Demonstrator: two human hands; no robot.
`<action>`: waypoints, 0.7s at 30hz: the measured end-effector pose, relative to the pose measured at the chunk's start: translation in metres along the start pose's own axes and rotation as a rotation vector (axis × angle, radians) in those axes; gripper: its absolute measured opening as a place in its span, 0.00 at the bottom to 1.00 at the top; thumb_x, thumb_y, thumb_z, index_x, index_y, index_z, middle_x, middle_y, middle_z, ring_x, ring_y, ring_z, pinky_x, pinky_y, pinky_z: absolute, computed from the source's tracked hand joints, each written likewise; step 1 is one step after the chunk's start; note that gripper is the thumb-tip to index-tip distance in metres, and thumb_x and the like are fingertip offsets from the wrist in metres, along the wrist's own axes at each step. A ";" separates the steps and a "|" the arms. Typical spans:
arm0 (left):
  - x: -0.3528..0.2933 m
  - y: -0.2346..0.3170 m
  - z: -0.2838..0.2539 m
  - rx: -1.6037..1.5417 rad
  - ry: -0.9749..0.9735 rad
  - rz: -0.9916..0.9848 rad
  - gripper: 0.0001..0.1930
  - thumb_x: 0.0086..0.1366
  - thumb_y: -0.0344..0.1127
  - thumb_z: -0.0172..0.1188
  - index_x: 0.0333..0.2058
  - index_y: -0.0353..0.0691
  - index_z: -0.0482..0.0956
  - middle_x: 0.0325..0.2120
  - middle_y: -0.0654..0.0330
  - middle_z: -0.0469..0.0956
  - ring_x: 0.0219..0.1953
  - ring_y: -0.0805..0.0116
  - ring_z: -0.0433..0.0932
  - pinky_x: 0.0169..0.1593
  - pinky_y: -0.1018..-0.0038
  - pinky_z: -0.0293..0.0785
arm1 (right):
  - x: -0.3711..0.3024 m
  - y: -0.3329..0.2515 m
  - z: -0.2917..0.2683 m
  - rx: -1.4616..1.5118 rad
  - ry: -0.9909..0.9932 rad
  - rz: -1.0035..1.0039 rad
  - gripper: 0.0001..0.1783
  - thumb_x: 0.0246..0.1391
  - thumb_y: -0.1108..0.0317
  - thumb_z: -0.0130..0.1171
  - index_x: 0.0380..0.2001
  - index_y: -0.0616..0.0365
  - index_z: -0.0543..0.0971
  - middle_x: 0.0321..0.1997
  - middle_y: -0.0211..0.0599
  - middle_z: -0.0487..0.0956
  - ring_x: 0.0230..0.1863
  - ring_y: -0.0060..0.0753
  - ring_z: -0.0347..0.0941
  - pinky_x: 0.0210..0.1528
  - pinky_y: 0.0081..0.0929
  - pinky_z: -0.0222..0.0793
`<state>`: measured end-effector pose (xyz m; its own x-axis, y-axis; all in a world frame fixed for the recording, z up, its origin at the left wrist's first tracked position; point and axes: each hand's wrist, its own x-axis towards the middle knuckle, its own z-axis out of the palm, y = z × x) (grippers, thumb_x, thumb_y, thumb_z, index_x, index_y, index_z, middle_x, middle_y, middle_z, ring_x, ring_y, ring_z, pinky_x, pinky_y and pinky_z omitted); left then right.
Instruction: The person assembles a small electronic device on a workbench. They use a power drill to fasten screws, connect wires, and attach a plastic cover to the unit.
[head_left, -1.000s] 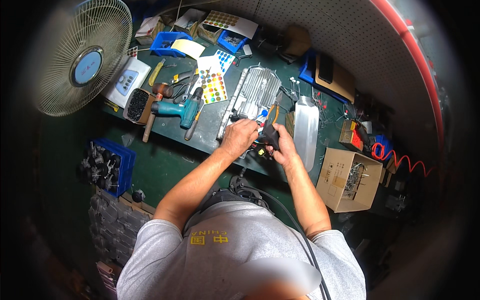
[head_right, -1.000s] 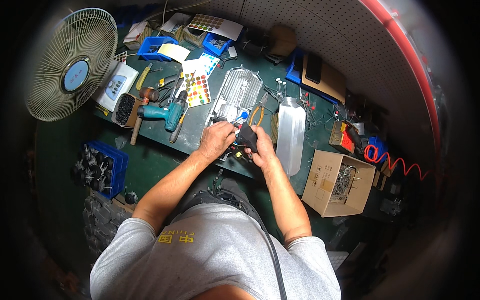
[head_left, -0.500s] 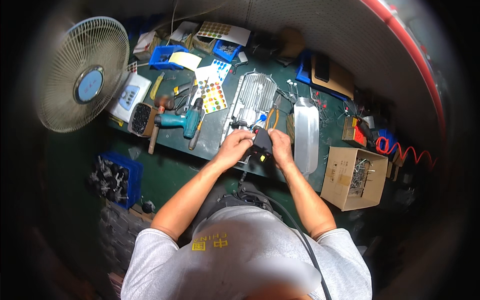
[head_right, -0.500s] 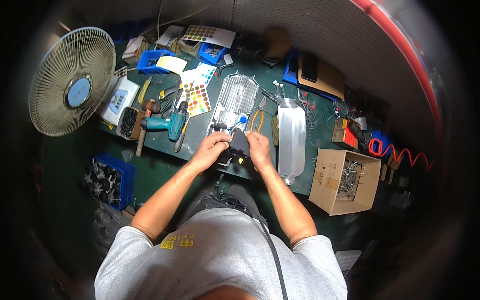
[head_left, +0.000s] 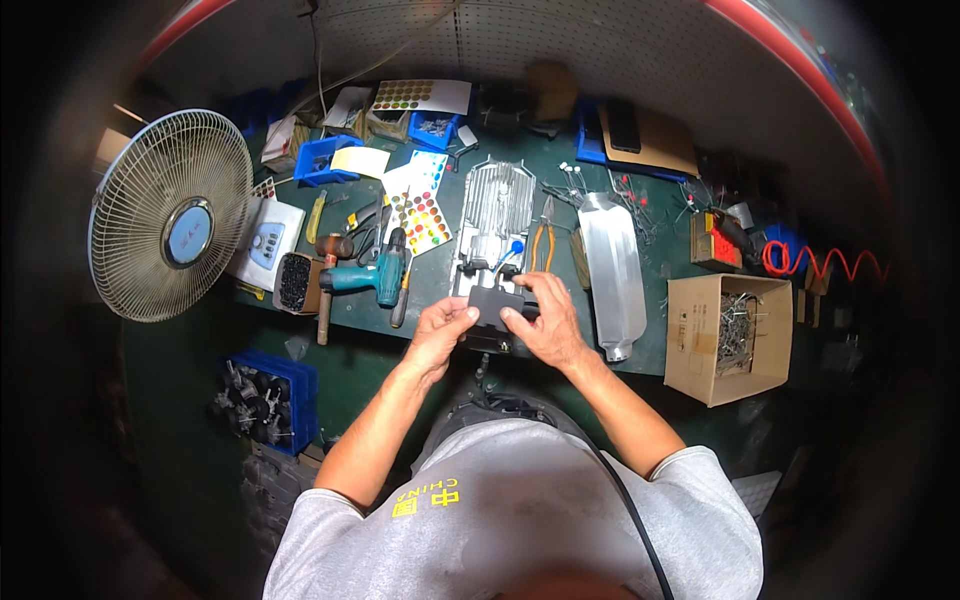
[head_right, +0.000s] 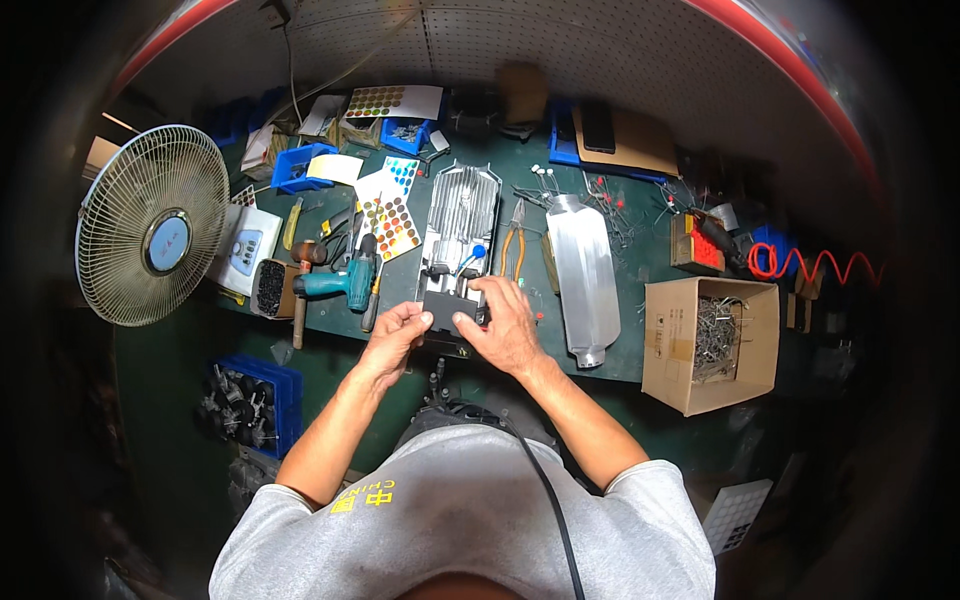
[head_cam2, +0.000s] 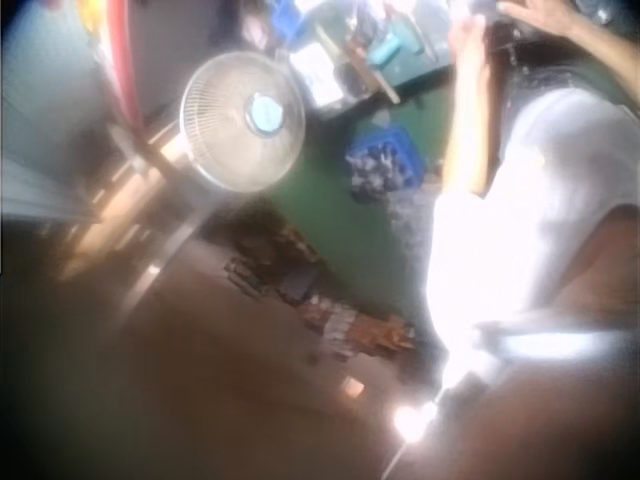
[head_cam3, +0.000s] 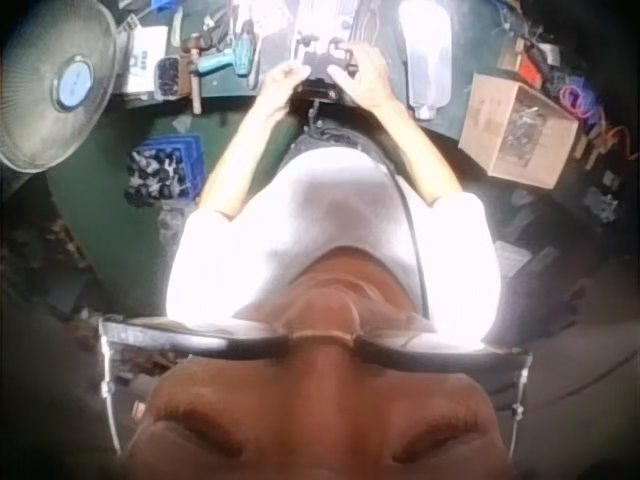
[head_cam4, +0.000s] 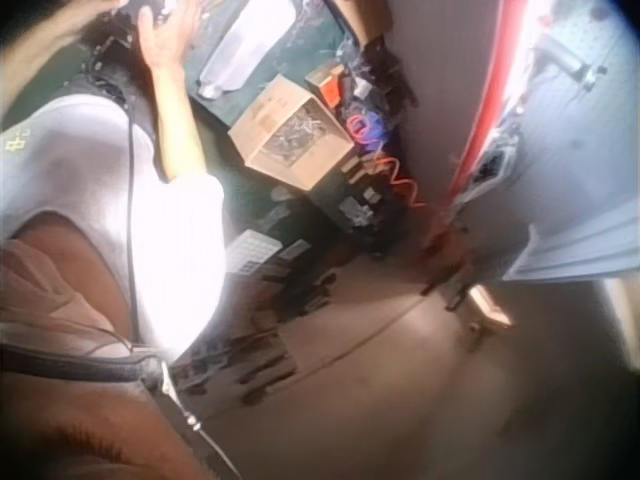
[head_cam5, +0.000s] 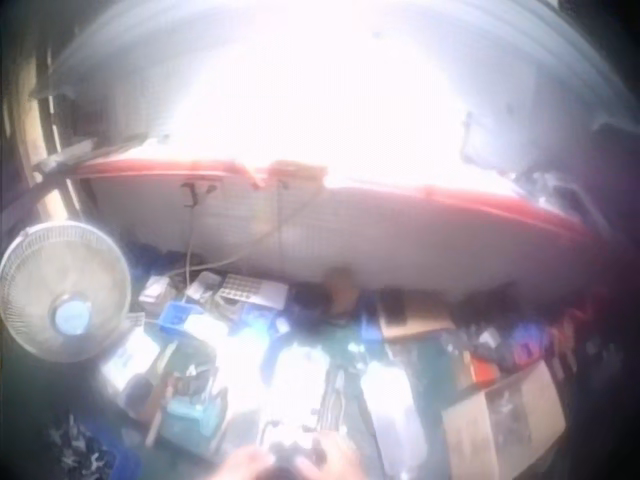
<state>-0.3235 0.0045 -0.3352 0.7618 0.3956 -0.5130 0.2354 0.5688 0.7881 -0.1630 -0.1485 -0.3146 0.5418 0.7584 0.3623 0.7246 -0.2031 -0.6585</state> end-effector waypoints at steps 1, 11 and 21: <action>0.001 0.000 -0.002 -0.018 0.010 -0.008 0.06 0.68 0.36 0.66 0.41 0.44 0.81 0.30 0.74 0.79 0.29 0.85 0.70 0.34 0.84 0.65 | -0.005 0.003 -0.002 0.083 -0.058 0.113 0.28 0.51 0.57 0.71 0.50 0.62 0.75 0.37 0.44 0.81 0.41 0.47 0.79 0.48 0.39 0.74; 0.039 0.027 -0.019 0.088 -0.140 -0.110 0.10 0.70 0.44 0.63 0.39 0.44 0.80 0.29 0.74 0.78 0.30 0.85 0.72 0.33 0.84 0.66 | 0.028 0.020 -0.021 0.480 -0.513 0.536 0.33 0.54 0.53 0.71 0.58 0.57 0.76 0.21 0.26 0.69 0.22 0.18 0.62 0.26 0.23 0.59; 0.031 0.027 -0.029 0.243 -0.169 -0.091 0.13 0.71 0.50 0.62 0.38 0.46 0.78 0.31 0.74 0.78 0.32 0.85 0.72 0.35 0.81 0.68 | 0.062 0.048 -0.003 0.428 -0.991 0.409 0.33 0.61 0.64 0.48 0.71 0.51 0.63 0.36 0.48 0.83 0.31 0.34 0.81 0.34 0.34 0.80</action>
<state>-0.3111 0.0527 -0.3393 0.8157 0.2138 -0.5375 0.4293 0.3989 0.8103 -0.0940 -0.1128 -0.3219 -0.0068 0.8765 -0.4814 0.2655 -0.4625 -0.8459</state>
